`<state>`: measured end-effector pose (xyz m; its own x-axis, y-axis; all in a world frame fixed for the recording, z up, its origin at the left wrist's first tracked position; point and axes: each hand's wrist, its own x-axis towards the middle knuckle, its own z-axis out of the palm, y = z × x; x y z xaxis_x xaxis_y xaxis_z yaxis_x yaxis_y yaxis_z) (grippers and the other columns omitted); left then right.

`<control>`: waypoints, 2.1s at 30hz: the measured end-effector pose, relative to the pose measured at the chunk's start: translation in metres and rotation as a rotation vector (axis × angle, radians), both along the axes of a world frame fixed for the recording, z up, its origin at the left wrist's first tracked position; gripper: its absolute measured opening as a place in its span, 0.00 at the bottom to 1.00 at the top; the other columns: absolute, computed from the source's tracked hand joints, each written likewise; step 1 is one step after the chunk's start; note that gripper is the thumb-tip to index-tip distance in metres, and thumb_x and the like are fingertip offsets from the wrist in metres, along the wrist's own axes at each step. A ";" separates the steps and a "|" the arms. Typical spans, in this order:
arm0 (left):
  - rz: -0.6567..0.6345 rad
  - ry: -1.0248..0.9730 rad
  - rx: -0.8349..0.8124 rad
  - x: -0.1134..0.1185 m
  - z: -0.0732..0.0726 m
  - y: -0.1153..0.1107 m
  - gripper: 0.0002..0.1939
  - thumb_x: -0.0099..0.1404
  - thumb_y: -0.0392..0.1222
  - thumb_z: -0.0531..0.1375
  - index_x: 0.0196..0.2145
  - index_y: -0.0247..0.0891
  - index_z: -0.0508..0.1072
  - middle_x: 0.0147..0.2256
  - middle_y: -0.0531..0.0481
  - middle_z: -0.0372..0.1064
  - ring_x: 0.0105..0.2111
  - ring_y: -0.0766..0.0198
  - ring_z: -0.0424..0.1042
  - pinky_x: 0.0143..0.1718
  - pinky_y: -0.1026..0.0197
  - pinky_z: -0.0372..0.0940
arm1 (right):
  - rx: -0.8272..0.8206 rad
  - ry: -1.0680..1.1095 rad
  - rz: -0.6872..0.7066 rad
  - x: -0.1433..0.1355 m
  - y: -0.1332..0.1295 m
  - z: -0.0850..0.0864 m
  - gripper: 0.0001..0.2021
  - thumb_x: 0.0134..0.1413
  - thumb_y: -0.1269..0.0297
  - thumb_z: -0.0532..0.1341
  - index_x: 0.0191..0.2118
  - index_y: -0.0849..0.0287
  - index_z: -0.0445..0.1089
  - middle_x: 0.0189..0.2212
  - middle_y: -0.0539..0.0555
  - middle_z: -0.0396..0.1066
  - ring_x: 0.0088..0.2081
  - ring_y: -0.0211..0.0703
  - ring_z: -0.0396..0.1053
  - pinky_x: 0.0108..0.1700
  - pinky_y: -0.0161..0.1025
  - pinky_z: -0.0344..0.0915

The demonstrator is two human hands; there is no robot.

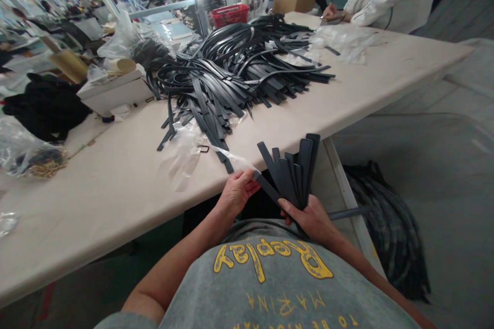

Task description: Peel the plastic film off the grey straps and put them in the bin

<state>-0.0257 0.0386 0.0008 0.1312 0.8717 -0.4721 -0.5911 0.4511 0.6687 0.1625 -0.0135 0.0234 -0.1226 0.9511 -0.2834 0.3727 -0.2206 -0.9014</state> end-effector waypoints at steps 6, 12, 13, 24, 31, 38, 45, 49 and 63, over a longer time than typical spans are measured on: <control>-0.072 0.019 0.024 0.007 -0.003 -0.011 0.20 0.45 0.49 0.74 0.31 0.34 0.76 0.30 0.48 0.76 0.30 0.65 0.74 0.38 0.62 0.67 | 0.002 0.125 0.068 -0.012 0.022 -0.005 0.18 0.53 0.49 0.61 0.26 0.61 0.70 0.21 0.51 0.72 0.20 0.37 0.67 0.23 0.33 0.64; 0.135 0.066 0.067 -0.015 0.005 -0.003 0.21 0.42 0.50 0.75 0.29 0.34 0.75 0.29 0.49 0.76 0.30 0.66 0.74 0.37 0.63 0.67 | -0.080 0.090 0.178 0.015 0.009 -0.011 0.21 0.54 0.45 0.60 0.30 0.62 0.74 0.23 0.54 0.75 0.24 0.42 0.71 0.27 0.35 0.67; 0.165 0.064 0.057 -0.019 0.006 -0.001 0.22 0.41 0.50 0.75 0.29 0.34 0.75 0.29 0.49 0.76 0.29 0.66 0.74 0.36 0.63 0.67 | -0.076 0.060 0.177 0.020 0.005 -0.010 0.22 0.55 0.45 0.60 0.28 0.62 0.73 0.21 0.54 0.74 0.24 0.42 0.71 0.27 0.36 0.67; -0.021 0.097 0.095 -0.009 0.004 -0.025 0.17 0.50 0.48 0.72 0.32 0.32 0.78 0.32 0.46 0.76 0.30 0.67 0.72 0.37 0.64 0.66 | 0.010 0.184 0.183 -0.033 0.042 0.008 0.21 0.51 0.45 0.62 0.29 0.63 0.73 0.23 0.52 0.73 0.21 0.39 0.69 0.23 0.34 0.66; 0.059 0.123 0.103 -0.026 0.000 -0.018 0.17 0.52 0.50 0.71 0.33 0.33 0.79 0.34 0.45 0.78 0.33 0.64 0.74 0.40 0.63 0.66 | 0.017 0.017 0.259 -0.005 0.009 -0.007 0.22 0.57 0.47 0.59 0.25 0.62 0.74 0.19 0.53 0.73 0.23 0.41 0.71 0.27 0.35 0.66; -0.034 0.153 0.186 -0.014 0.020 -0.015 0.17 0.53 0.50 0.70 0.33 0.33 0.80 0.33 0.45 0.77 0.32 0.63 0.72 0.40 0.61 0.65 | 0.114 0.082 0.095 -0.025 0.028 0.006 0.19 0.54 0.48 0.61 0.29 0.61 0.74 0.23 0.55 0.77 0.22 0.43 0.72 0.25 0.36 0.68; -0.179 0.590 0.855 -0.006 0.095 -0.010 0.05 0.59 0.41 0.66 0.32 0.43 0.83 0.47 0.44 0.75 0.56 0.49 0.66 0.63 0.51 0.50 | 0.289 0.130 -0.072 -0.008 0.008 0.023 0.21 0.53 0.43 0.60 0.24 0.56 0.76 0.19 0.54 0.75 0.24 0.46 0.73 0.31 0.40 0.72; -0.392 0.628 1.161 0.021 0.122 -0.006 0.09 0.57 0.36 0.67 0.35 0.49 0.83 0.49 0.47 0.74 0.58 0.46 0.64 0.66 0.44 0.40 | 0.296 0.096 -0.222 0.019 -0.021 0.018 0.23 0.52 0.39 0.60 0.24 0.54 0.75 0.21 0.55 0.75 0.24 0.47 0.73 0.34 0.41 0.74; -0.497 0.307 0.867 0.101 0.063 0.003 0.08 0.56 0.47 0.68 0.26 0.41 0.82 0.41 0.44 0.75 0.46 0.50 0.71 0.53 0.52 0.62 | 0.347 -0.075 -0.518 0.062 -0.036 -0.003 0.15 0.55 0.50 0.60 0.25 0.53 0.76 0.24 0.55 0.78 0.29 0.53 0.76 0.37 0.45 0.73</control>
<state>0.0751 0.0421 0.0634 0.5477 0.8085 0.2155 -0.2200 -0.1093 0.9694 0.2241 -0.0491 0.0206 0.3868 0.9201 0.0622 0.3605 -0.0888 -0.9285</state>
